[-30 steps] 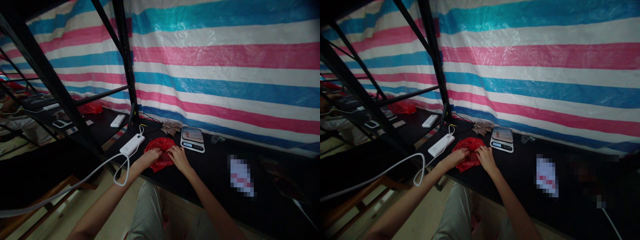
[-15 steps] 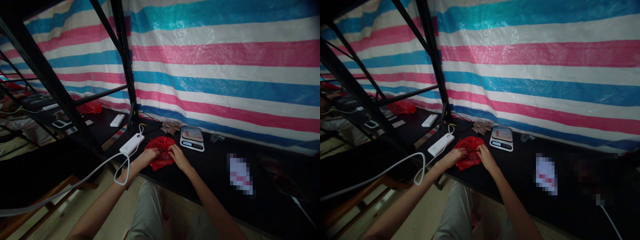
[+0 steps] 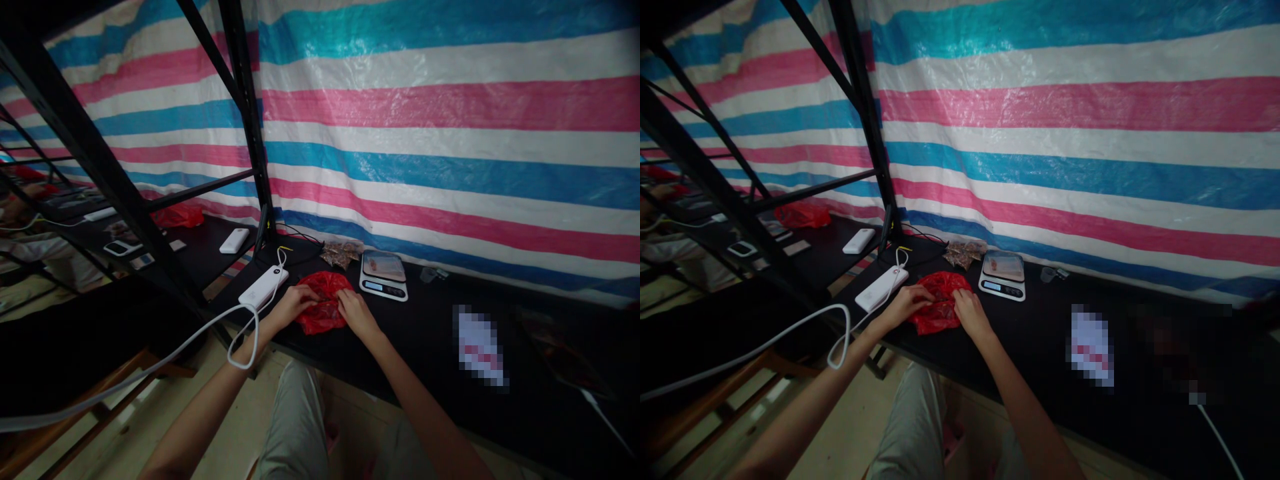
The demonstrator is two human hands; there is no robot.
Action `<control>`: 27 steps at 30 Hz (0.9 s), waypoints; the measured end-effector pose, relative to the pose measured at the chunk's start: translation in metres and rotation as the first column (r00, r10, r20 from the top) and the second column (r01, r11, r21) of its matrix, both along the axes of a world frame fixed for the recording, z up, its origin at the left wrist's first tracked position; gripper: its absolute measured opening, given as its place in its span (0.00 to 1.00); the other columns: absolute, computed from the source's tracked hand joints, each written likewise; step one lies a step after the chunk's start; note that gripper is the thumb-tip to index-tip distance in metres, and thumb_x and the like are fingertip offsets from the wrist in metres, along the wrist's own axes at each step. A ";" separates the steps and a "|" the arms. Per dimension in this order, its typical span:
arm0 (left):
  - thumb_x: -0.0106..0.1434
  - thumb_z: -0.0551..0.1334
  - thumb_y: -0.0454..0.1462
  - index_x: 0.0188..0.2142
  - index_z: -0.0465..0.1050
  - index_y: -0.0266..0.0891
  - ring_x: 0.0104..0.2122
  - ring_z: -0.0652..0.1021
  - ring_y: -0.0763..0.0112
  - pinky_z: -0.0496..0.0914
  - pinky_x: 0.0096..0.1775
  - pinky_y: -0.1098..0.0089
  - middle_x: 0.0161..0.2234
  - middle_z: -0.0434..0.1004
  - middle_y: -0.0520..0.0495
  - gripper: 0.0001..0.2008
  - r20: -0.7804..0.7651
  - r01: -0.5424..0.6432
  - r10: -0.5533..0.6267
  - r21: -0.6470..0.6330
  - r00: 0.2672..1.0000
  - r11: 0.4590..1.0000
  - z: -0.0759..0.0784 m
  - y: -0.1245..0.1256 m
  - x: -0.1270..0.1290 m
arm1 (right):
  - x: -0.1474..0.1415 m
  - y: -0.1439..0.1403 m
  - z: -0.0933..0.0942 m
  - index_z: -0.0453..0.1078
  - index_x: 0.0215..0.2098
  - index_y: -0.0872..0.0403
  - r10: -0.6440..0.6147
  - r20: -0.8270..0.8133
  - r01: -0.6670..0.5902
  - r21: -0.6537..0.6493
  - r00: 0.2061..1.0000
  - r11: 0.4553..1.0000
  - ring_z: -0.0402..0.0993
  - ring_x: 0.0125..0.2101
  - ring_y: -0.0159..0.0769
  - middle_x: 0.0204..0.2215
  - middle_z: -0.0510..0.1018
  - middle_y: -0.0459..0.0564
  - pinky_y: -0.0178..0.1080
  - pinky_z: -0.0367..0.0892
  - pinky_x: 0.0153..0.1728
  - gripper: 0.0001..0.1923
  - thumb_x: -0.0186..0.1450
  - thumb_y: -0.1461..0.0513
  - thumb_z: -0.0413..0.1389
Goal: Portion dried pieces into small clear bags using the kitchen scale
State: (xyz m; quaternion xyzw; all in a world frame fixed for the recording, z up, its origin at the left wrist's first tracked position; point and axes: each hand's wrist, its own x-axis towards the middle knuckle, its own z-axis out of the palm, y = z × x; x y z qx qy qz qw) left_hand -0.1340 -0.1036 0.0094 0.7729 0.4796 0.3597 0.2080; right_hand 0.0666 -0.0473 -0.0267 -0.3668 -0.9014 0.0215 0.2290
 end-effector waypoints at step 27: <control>0.46 0.67 0.35 0.34 0.75 0.30 0.29 0.76 0.72 0.69 0.38 0.71 0.29 0.77 0.44 0.14 0.694 0.169 0.180 -0.403 0.697 0.899 -0.007 0.037 0.021 | -0.007 0.011 0.000 0.65 0.41 0.57 -0.090 -0.025 0.086 -0.115 0.996 0.990 0.68 0.38 0.36 0.36 0.69 0.54 0.37 0.65 0.41 0.15 0.58 0.72 0.45</control>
